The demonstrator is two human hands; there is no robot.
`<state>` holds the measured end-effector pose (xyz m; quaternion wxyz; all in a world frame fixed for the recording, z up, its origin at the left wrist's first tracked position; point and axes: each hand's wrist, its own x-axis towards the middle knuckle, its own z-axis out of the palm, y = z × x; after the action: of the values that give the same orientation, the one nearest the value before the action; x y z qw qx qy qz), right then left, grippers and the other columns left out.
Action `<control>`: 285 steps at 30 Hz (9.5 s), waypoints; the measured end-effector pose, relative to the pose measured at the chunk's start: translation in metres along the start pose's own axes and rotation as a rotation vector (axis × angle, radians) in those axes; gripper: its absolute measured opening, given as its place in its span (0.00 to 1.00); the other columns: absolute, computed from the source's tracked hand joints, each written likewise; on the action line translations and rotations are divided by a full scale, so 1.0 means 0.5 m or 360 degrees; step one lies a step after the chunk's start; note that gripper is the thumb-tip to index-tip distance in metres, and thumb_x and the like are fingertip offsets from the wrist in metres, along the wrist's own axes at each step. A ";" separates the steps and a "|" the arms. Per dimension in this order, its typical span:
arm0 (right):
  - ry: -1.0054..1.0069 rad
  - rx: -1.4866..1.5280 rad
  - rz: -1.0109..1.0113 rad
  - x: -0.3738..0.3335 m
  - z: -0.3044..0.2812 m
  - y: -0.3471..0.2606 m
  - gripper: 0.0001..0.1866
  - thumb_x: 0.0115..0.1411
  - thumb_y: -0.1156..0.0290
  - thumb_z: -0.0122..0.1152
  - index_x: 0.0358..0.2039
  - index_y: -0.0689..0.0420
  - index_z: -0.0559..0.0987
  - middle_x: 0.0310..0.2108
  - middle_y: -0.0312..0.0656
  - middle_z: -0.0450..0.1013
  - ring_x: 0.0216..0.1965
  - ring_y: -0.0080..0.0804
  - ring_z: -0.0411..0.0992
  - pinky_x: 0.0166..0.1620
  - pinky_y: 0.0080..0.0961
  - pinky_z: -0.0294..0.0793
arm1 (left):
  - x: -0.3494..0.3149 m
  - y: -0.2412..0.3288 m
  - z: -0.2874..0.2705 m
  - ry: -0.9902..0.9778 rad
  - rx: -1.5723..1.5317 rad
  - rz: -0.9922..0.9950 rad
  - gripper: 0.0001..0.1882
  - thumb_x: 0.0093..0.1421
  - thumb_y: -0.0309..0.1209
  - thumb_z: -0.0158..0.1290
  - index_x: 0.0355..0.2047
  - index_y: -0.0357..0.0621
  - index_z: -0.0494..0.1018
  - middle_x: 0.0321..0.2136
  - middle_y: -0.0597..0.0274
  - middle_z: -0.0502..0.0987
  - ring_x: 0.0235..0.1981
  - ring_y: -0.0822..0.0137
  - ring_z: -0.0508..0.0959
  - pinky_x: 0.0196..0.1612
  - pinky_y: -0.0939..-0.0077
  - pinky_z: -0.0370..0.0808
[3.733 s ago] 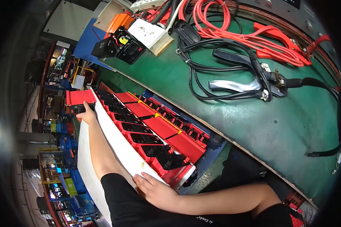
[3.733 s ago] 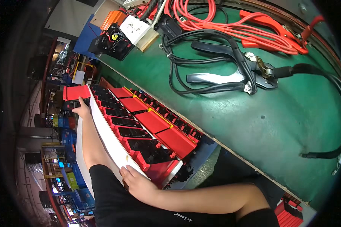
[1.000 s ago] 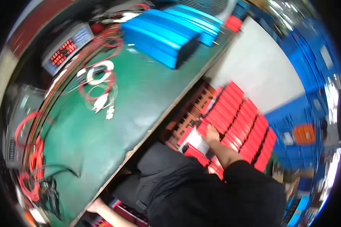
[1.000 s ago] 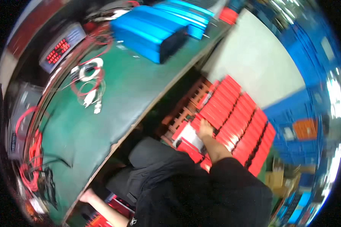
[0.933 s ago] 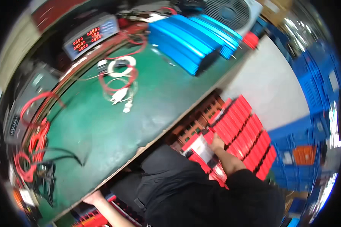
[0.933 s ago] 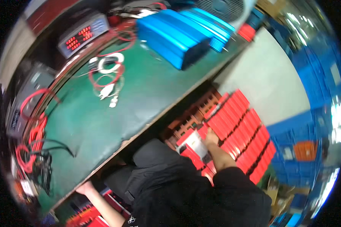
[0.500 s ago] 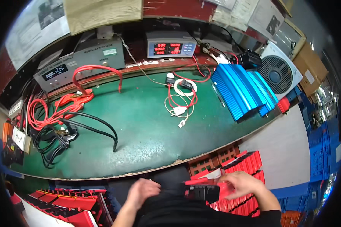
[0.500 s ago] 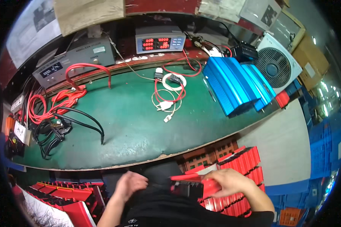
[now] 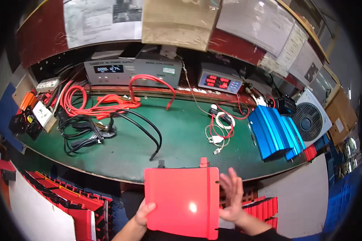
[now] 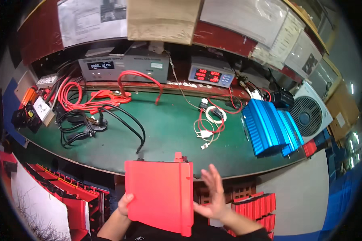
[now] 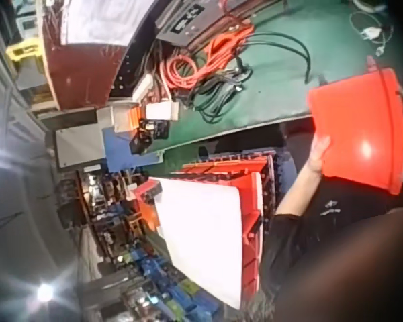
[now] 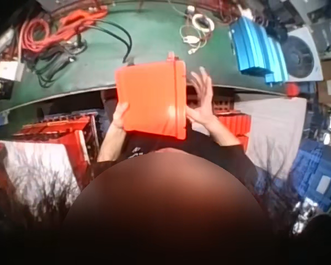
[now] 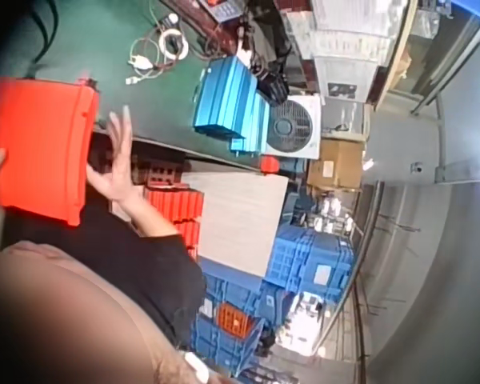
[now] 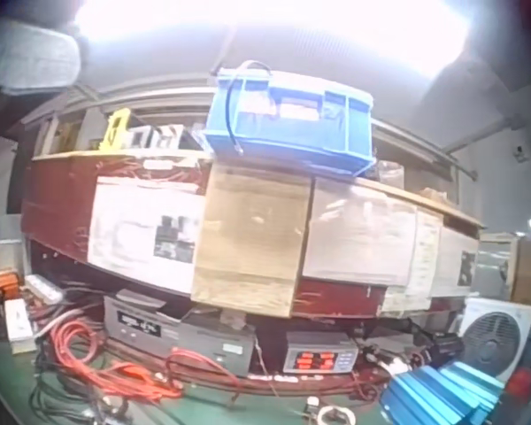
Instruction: Connecting power inverters to a test rig, checking readings on multimeters, and sorting the units.
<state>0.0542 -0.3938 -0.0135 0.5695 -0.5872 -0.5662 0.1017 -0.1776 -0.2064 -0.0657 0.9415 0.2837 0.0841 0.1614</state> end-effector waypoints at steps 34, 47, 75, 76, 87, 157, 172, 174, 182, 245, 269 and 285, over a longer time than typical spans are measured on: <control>-0.0281 -0.0600 0.1080 0.443 -0.065 0.225 0.32 0.68 0.41 0.44 0.23 0.59 0.73 0.13 0.41 0.72 0.14 0.27 0.73 0.18 0.23 0.70 | 0.503 0.328 -0.179 0.0301 0.2826 0.0958 0.12 0.67 0.36 0.46 0.38 0.39 0.70 0.35 0.48 0.74 0.43 0.47 0.72 0.48 0.57 0.69; -0.0212 -0.0088 0.1309 0.409 -0.071 0.296 0.43 0.69 0.38 0.30 0.21 0.66 0.76 0.14 0.46 0.74 0.14 0.35 0.74 0.21 0.30 0.76 | 0.507 0.303 -0.139 0.0209 0.2683 0.0655 0.16 0.71 0.35 0.39 0.46 0.34 0.68 0.42 0.49 0.72 0.46 0.56 0.72 0.54 0.66 0.66; -0.1667 0.0173 0.1471 0.398 -0.076 0.234 0.41 0.65 0.35 0.44 0.29 0.68 0.81 0.23 0.46 0.80 0.20 0.28 0.77 0.21 0.21 0.73 | 0.502 0.312 -0.173 0.0349 0.2516 0.0679 0.20 0.72 0.38 0.39 0.32 0.33 0.70 0.35 0.53 0.73 0.40 0.58 0.69 0.49 0.66 0.65; -0.1667 0.0195 0.1482 0.399 -0.074 0.237 0.40 0.65 0.36 0.45 0.30 0.68 0.81 0.23 0.46 0.80 0.20 0.28 0.77 0.21 0.20 0.73 | 0.505 0.315 -0.176 0.0340 0.2533 0.0661 0.19 0.71 0.38 0.40 0.32 0.33 0.70 0.35 0.52 0.73 0.40 0.56 0.70 0.49 0.65 0.65; -0.1554 0.0071 0.1590 0.403 -0.075 0.204 0.36 0.66 0.39 0.47 0.31 0.67 0.82 0.24 0.43 0.80 0.19 0.25 0.76 0.21 0.21 0.73 | 0.520 0.314 -0.128 0.0442 0.2913 0.0522 0.16 0.70 0.35 0.40 0.37 0.35 0.73 0.35 0.52 0.75 0.41 0.53 0.71 0.49 0.63 0.65; -0.0662 -0.1063 -0.0067 0.388 -0.026 0.223 0.37 0.49 0.63 0.67 0.63 0.42 0.70 0.70 0.43 0.56 0.70 0.48 0.52 0.70 0.49 0.49 | 0.502 0.268 -0.078 0.0192 0.2616 0.0551 0.16 0.66 0.34 0.47 0.25 0.34 0.70 0.22 0.55 0.70 0.32 0.60 0.72 0.39 0.68 0.68; -0.0783 -0.1139 -0.0162 0.389 0.016 0.175 0.36 0.53 0.52 0.67 0.62 0.50 0.71 0.66 0.49 0.60 0.68 0.51 0.57 0.69 0.50 0.51 | 0.500 0.286 -0.129 0.0487 0.2489 0.1042 0.14 0.66 0.37 0.50 0.33 0.36 0.71 0.26 0.50 0.73 0.28 0.52 0.75 0.36 0.63 0.72; -0.0842 -0.1118 -0.0172 0.404 0.014 0.164 0.36 0.53 0.51 0.67 0.61 0.51 0.71 0.65 0.49 0.62 0.67 0.51 0.58 0.68 0.49 0.53 | 0.512 0.289 -0.131 0.0483 0.2597 0.1023 0.12 0.65 0.37 0.51 0.38 0.38 0.71 0.33 0.49 0.76 0.36 0.51 0.75 0.42 0.60 0.72; -0.0083 -0.0414 0.0282 0.588 0.084 0.300 0.38 0.63 0.62 0.60 0.68 0.60 0.57 0.54 0.49 0.73 0.56 0.38 0.72 0.57 0.31 0.70 | 0.512 0.290 -0.129 0.0182 0.2728 0.0978 0.15 0.65 0.33 0.51 0.49 0.41 0.71 0.40 0.52 0.80 0.43 0.52 0.76 0.49 0.59 0.71; -0.0407 -0.0698 -0.0178 0.585 0.194 0.262 0.12 0.61 0.67 0.58 0.34 0.62 0.68 0.26 0.54 0.75 0.31 0.58 0.74 0.33 0.48 0.73 | 0.521 0.292 -0.136 0.0268 0.2696 0.0949 0.13 0.66 0.33 0.46 0.33 0.34 0.72 0.33 0.47 0.72 0.39 0.46 0.73 0.45 0.57 0.70; -0.0376 -0.0507 0.0056 0.589 0.182 0.271 0.11 0.64 0.66 0.56 0.37 0.63 0.73 0.25 0.51 0.77 0.29 0.52 0.78 0.34 0.42 0.74 | 0.502 0.310 -0.108 0.0033 0.2811 0.1054 0.09 0.56 0.25 0.56 0.35 0.38 0.69 0.30 0.50 0.73 0.36 0.49 0.75 0.41 0.61 0.72; -0.0360 -0.0574 0.0098 0.591 0.182 0.268 0.11 0.63 0.66 0.57 0.37 0.63 0.72 0.26 0.51 0.78 0.29 0.51 0.78 0.34 0.41 0.75 | 0.507 0.306 -0.114 0.0198 0.2339 0.0716 0.09 0.60 0.30 0.57 0.33 0.38 0.69 0.21 0.61 0.73 0.22 0.70 0.72 0.28 0.73 0.71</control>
<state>0.1581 -0.0738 0.0068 0.3845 -0.6815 -0.6173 0.0813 0.0057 0.0320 -0.0435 0.4492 0.8369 0.1627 0.2672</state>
